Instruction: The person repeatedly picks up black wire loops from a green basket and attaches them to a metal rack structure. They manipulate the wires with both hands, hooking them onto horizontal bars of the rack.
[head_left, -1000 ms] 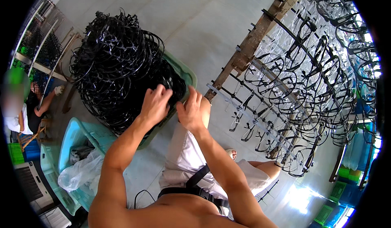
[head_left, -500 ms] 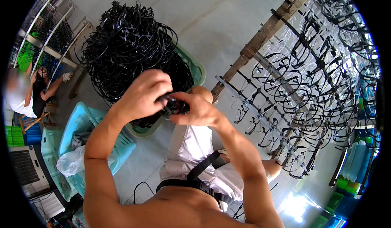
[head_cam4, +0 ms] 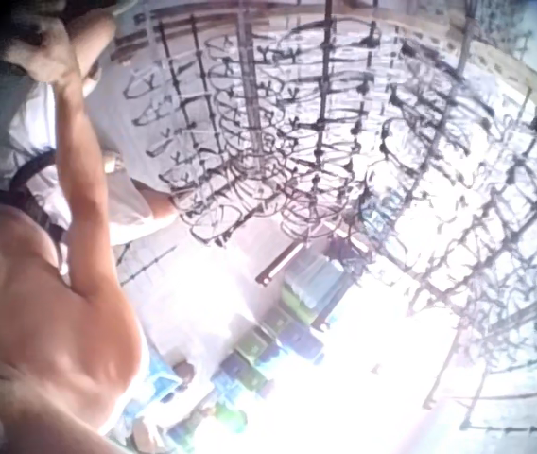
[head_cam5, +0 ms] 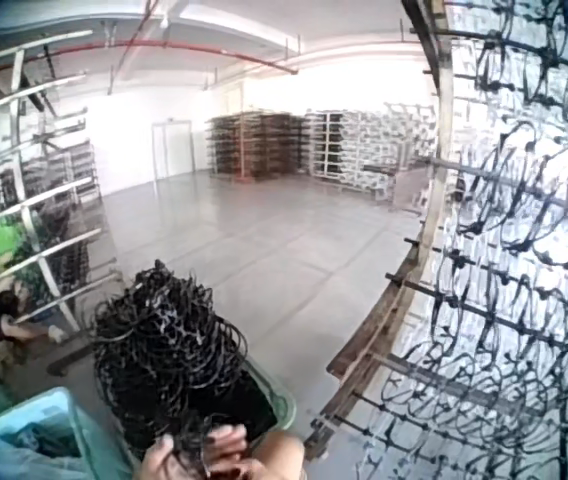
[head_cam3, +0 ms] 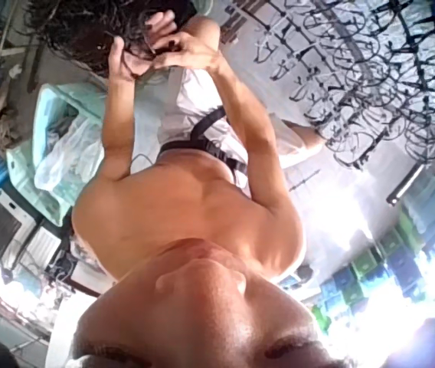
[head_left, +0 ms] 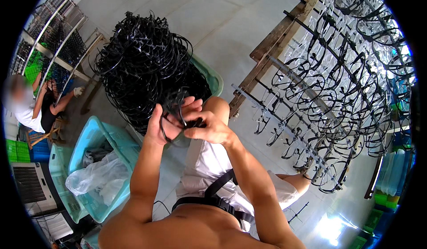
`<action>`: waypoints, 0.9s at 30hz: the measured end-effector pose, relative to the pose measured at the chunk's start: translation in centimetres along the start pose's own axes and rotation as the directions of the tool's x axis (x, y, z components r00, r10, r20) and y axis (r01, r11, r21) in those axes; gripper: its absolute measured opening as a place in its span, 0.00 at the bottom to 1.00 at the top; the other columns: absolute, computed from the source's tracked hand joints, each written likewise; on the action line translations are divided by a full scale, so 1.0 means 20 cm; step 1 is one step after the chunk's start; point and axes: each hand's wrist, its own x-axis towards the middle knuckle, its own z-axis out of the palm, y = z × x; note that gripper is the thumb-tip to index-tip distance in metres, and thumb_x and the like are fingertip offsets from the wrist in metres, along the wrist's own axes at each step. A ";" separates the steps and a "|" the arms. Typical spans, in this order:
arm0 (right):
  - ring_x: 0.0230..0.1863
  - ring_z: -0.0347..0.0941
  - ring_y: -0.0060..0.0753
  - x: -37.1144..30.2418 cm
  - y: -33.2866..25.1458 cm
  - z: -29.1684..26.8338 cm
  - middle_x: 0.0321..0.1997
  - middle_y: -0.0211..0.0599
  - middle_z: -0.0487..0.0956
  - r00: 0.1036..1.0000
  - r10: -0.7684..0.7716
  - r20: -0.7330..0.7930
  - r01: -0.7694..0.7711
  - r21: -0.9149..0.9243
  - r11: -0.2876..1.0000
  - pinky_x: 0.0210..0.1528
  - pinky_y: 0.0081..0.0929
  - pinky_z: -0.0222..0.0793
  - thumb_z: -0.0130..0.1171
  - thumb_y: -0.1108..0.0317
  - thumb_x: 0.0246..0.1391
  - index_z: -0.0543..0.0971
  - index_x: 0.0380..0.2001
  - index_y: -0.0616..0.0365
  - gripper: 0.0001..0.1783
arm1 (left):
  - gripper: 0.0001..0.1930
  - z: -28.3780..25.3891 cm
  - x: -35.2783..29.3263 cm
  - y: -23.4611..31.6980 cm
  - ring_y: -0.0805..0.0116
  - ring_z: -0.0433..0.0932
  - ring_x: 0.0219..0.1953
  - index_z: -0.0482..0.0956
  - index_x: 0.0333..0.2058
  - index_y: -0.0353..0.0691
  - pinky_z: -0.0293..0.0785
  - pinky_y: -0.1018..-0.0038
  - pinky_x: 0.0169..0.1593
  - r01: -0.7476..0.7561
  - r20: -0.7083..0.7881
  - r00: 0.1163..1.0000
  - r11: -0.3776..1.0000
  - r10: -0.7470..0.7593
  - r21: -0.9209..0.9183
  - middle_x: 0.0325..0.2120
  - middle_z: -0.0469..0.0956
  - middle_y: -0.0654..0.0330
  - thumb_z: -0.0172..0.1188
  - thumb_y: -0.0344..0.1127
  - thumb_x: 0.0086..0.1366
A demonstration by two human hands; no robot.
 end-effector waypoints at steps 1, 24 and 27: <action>0.42 0.69 0.25 -0.01 -0.03 0.00 0.39 0.33 0.76 0.980 0.175 0.091 -0.180 0.045 0.983 0.48 0.22 0.64 0.60 0.70 0.49 0.76 0.43 0.66 0.17 | 0.39 0.02 -0.01 -0.02 0.51 0.60 0.62 0.61 0.59 0.31 0.51 0.58 0.65 -0.095 -0.054 0.994 0.995 0.094 -0.012 0.61 0.58 0.43 0.46 0.61 0.62; 0.08 0.63 0.29 -1.54 -0.24 0.13 0.23 0.46 0.68 0.609 -0.423 -0.671 0.787 0.575 0.222 0.07 0.21 0.60 0.47 0.64 0.61 0.63 0.45 0.61 0.14 | 0.17 0.85 0.17 -0.57 0.70 0.71 0.27 0.73 0.36 0.44 0.70 0.75 0.29 0.002 0.358 0.906 0.846 -0.228 0.533 0.29 0.75 0.56 0.61 0.19 0.46; 0.11 0.66 0.30 -1.60 -0.27 0.23 0.23 0.47 0.70 0.753 -0.240 -0.612 0.643 0.609 0.464 0.09 0.21 0.62 0.50 0.67 0.60 0.64 0.42 0.64 0.13 | 0.10 0.94 0.20 -0.75 0.65 0.73 0.33 0.75 0.35 0.42 0.66 0.66 0.46 -0.259 0.488 0.778 0.505 -0.396 0.823 0.39 0.76 0.48 0.59 0.24 0.53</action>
